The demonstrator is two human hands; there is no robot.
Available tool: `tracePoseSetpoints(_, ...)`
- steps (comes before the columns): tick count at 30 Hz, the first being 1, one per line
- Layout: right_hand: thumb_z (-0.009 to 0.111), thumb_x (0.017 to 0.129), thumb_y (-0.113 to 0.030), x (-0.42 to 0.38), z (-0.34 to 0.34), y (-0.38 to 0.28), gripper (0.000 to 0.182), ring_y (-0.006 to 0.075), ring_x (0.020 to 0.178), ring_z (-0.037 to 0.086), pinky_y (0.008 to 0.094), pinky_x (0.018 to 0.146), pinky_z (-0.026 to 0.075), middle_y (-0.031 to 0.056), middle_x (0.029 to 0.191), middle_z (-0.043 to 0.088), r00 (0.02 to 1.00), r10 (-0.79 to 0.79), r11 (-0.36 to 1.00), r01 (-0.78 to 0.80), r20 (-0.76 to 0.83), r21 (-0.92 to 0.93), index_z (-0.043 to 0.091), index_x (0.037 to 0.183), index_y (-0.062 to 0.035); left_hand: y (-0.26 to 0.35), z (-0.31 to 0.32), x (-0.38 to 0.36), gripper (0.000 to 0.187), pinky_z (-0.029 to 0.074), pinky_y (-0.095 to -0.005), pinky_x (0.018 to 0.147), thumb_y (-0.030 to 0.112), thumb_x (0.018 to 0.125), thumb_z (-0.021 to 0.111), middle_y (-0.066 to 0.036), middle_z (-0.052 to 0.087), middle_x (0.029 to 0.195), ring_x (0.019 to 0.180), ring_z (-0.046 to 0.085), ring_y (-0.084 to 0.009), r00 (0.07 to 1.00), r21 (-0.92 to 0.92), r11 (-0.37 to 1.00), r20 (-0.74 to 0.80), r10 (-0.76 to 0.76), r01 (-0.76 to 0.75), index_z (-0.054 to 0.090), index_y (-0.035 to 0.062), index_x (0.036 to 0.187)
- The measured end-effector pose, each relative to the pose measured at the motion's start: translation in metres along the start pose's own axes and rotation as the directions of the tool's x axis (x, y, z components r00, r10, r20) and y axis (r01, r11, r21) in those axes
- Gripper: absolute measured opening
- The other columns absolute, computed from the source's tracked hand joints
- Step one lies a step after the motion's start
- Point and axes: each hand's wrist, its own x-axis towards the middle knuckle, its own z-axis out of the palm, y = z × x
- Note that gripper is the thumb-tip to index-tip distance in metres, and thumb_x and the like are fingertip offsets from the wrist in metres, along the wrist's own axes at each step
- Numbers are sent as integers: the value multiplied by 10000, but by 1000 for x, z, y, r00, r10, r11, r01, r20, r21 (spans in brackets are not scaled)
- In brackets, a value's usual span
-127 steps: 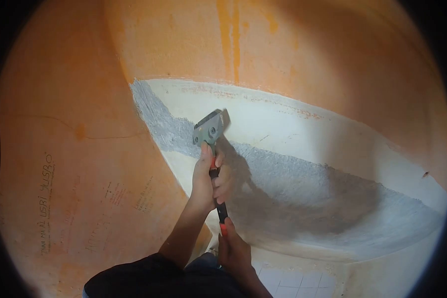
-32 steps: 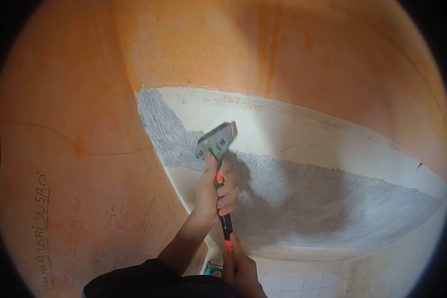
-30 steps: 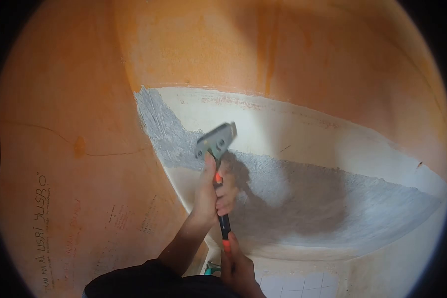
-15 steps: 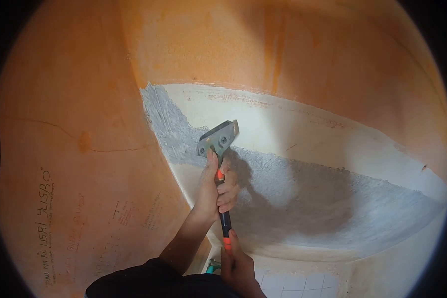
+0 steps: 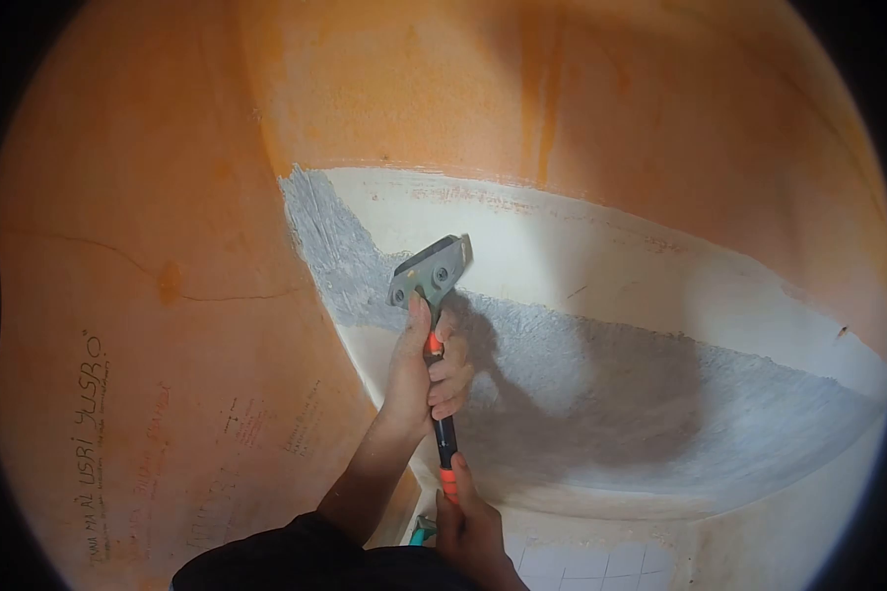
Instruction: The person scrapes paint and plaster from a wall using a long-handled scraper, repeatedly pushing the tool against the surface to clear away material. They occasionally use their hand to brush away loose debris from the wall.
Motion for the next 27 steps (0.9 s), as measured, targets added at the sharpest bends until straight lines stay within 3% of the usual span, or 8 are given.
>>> tracePoseSetpoints(6,554,903,-36,9,5,-5,568,212,541,596,308,552,480,151,660,587,999,-43,998,44,19,-37,352,1428,37,5,-1,1,475,195,-206,256,616,976,309,55,274,514,334,209,-44,999,33,999,25,27,-27,411,178,825)
tracePoseSetpoints(9,553,900,-35,1,9,-1,573,210,537,592,314,547,479,150,658,584,998,54,999,-54,22,-3,347,1430,38,9,0,1,479,200,-207,258,623,971,316,54,268,514,335,210,-46,1000,68,998,11,5,-6,410,177,823)
tracePoseSetpoints(12,553,900,-39,3,14,1,580,196,532,584,316,538,474,142,651,577,999,41,999,-40,23,-30,338,1433,38,7,-2,1,481,204,-208,258,622,972,315,52,271,515,333,211,-48,1000,64,998,-11,-12,12,407,177,817)
tracePoseSetpoints(14,481,937,-5,-2,22,14,595,110,559,531,258,539,438,64,671,545,999,-20,1000,19,49,16,224,1471,50,8,-9,-1,480,205,-208,257,618,975,312,51,277,515,331,211,-49,998,74,996,-45,-39,43,405,176,812)
tracePoseSetpoints(17,480,940,-12,2,30,15,604,105,554,524,251,539,433,55,670,545,999,-18,999,19,34,-38,209,1477,46,9,-14,0,475,207,-205,258,610,980,313,51,292,519,330,214,-46,998,118,991,15,-57,54,406,176,810)
tracePoseSetpoints(21,472,943,-13,8,33,10,602,99,549,513,252,532,429,49,659,539,998,-47,998,48,36,-45,201,1478,50,18,-13,3,481,209,-208,257,628,967,327,57,296,524,330,222,-44,995,115,992,89,35,-45,413,179,817)
tracePoseSetpoints(23,566,894,-41,-5,42,16,604,225,552,612,331,537,484,188,710,611,999,-4,999,5,-54,31,321,1438,48,13,-17,-2,484,206,-206,259,632,964,323,58,296,524,329,220,-43,997,147,986,13,-76,73,413,180,819)
tracePoseSetpoints(27,571,889,-32,3,34,0,608,250,554,611,335,538,484,199,732,618,995,94,995,-94,12,-15,326,1442,34,20,-13,-1,486,199,-200,265,639,961,322,60,294,524,333,219,-42,998,89,995,51,-41,36,415,182,823)
